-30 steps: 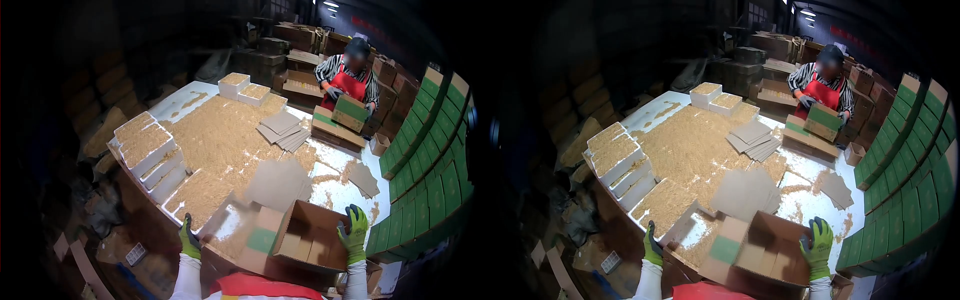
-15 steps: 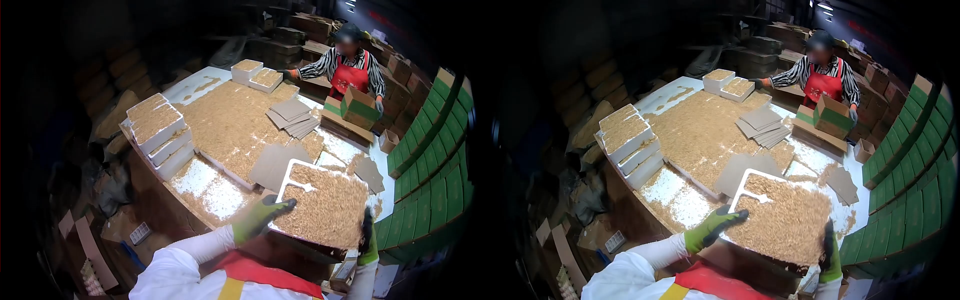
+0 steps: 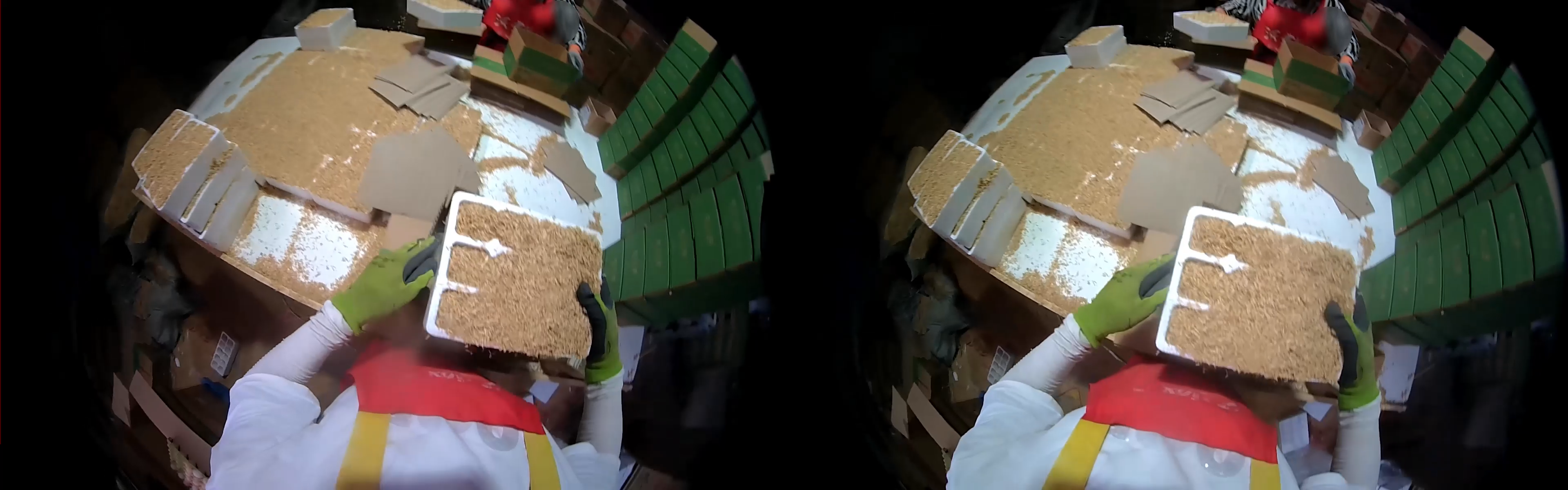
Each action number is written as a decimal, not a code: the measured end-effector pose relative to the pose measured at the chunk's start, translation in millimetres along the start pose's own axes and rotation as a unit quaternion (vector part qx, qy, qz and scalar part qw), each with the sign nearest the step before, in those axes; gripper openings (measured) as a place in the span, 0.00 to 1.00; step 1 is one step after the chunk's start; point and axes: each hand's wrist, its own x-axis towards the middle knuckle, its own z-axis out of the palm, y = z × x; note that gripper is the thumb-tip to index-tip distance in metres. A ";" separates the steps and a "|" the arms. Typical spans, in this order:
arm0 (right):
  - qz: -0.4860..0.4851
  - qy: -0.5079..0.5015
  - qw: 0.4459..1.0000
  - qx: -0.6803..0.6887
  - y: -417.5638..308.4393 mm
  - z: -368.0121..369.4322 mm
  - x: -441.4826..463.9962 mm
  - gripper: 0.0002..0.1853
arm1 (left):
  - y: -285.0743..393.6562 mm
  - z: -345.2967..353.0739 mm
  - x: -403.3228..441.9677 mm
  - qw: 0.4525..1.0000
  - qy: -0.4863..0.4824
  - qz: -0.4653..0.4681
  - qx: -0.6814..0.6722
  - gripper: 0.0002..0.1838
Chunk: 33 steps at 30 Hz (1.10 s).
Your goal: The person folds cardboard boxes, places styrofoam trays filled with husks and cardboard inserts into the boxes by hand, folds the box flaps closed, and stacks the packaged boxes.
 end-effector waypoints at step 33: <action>0.050 -0.131 0.717 -0.683 49.6 38.8 76.9 0.26 | -43.7 -44.5 24.4 0.891 -0.069 -0.157 -0.421 0.36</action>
